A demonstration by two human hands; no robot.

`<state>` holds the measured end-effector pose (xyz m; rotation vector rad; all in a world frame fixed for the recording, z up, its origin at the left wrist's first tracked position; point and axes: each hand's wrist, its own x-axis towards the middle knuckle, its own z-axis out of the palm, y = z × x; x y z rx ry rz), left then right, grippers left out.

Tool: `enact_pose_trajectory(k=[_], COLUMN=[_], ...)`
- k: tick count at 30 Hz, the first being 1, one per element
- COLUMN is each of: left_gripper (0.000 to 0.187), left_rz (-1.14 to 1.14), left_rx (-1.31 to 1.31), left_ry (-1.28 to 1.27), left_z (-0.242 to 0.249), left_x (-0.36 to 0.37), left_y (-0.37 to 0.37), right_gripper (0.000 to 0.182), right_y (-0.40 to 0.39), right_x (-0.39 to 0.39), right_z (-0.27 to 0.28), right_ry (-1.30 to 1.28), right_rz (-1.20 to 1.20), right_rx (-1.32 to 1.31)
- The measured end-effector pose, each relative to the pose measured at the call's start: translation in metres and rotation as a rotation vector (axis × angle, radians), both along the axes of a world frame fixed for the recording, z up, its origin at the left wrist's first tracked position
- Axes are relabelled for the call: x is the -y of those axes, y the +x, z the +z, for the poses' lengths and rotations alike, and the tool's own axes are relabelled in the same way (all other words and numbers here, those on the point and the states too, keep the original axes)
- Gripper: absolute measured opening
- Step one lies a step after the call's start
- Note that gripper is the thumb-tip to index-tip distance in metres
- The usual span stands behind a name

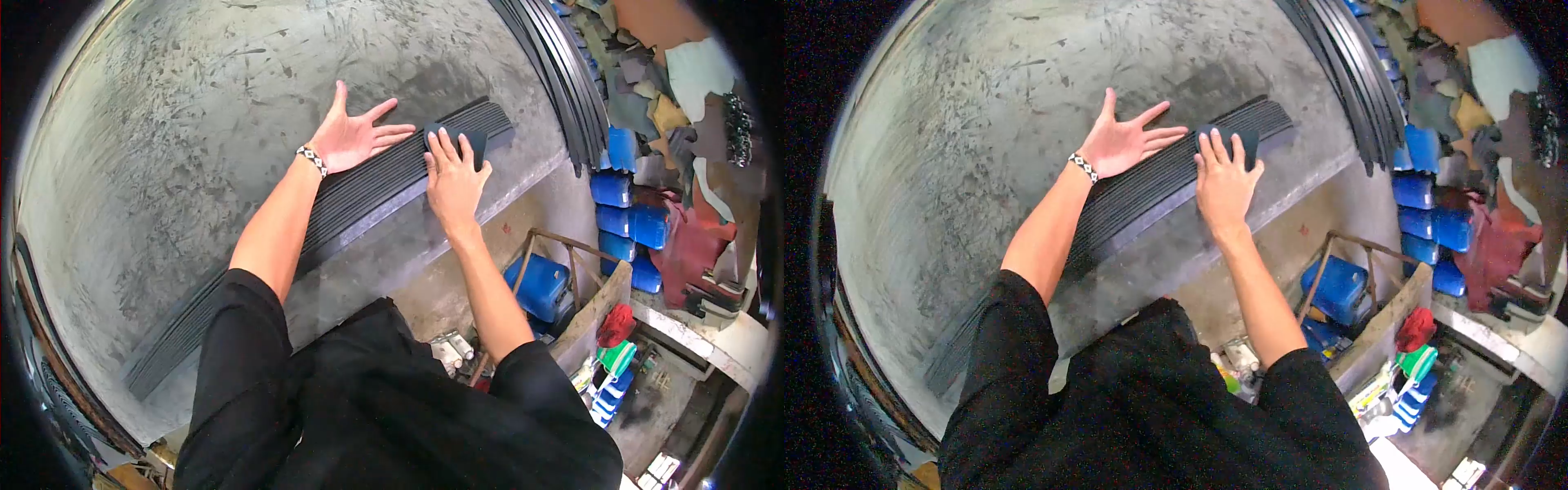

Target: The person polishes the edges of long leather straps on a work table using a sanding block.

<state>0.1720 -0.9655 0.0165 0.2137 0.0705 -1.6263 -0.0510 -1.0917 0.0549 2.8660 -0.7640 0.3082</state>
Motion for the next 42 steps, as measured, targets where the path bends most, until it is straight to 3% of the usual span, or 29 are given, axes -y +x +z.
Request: enact_pose_trajectory(k=[4,5,6,8,10,12,17,20,23,26,33,35,38,39,42], left_gripper=[0.121,0.123,0.123,0.123,0.120,0.116,0.113,0.113,0.114,0.115,0.116,0.116,0.116,0.118,0.118], left_rz=[0.017,0.020,0.005,-0.014,-0.003,0.023,-0.185,-0.358,-0.307,-0.059,0.071,0.062,0.072,0.033,0.055], left_rx=[0.005,0.007,0.026,0.062,0.035,0.017,0.261,0.232,0.311,0.208,0.001,-0.047,-0.091,0.015,-0.142], left_ry=[-0.008,-0.014,-0.011,-0.008,0.038,0.134,-0.043,-0.003,0.130,0.115,0.006,-0.011,-0.091,-0.163,-0.208], left_z=[-0.001,-0.001,0.000,0.004,-0.001,-0.003,-0.008,-0.014,-0.005,0.006,0.004,-0.002,-0.020,-0.010,-0.033], left_x=[0.003,0.004,0.004,-0.001,0.001,0.005,-0.037,-0.102,-0.154,-0.180,-0.151,-0.144,-0.144,-0.146,-0.142], left_y=[-0.002,-0.004,-0.004,-0.004,-0.003,0.000,0.030,0.054,0.047,0.023,-0.002,0.001,0.002,0.002,0.003], right_gripper=[0.039,0.040,0.042,0.043,0.043,0.040,0.038,0.039,0.039,0.039,0.039,0.042,0.045,0.045,0.037], right_y=[0.024,0.039,0.040,0.029,0.020,0.015,0.014,0.012,0.014,0.012,0.015,0.018,0.022,0.016,0.027], right_x=[0.007,-0.016,-0.041,-0.071,-0.043,-0.004,0.012,0.013,0.014,0.014,0.002,-0.036,-0.147,-0.174,-0.131], right_z=[0.005,0.027,0.010,-0.001,0.010,0.010,0.002,-0.001,-0.002,-0.005,-0.011,-0.017,-0.005,0.002,0.032], right_ry=[-0.044,0.154,0.007,-0.041,0.075,0.002,-0.042,-0.019,0.006,0.011,-0.055,-0.104,0.115,0.147,0.092], right_rz=[-0.097,-0.059,0.083,0.208,0.236,0.135,0.083,0.082,0.068,0.063,-0.015,0.028,0.375,0.451,0.389], right_rx=[0.058,-0.078,-0.084,-0.087,-0.067,-0.095,-0.076,-0.049,-0.039,-0.022,-0.050,0.027,0.007,-0.014,-0.075])
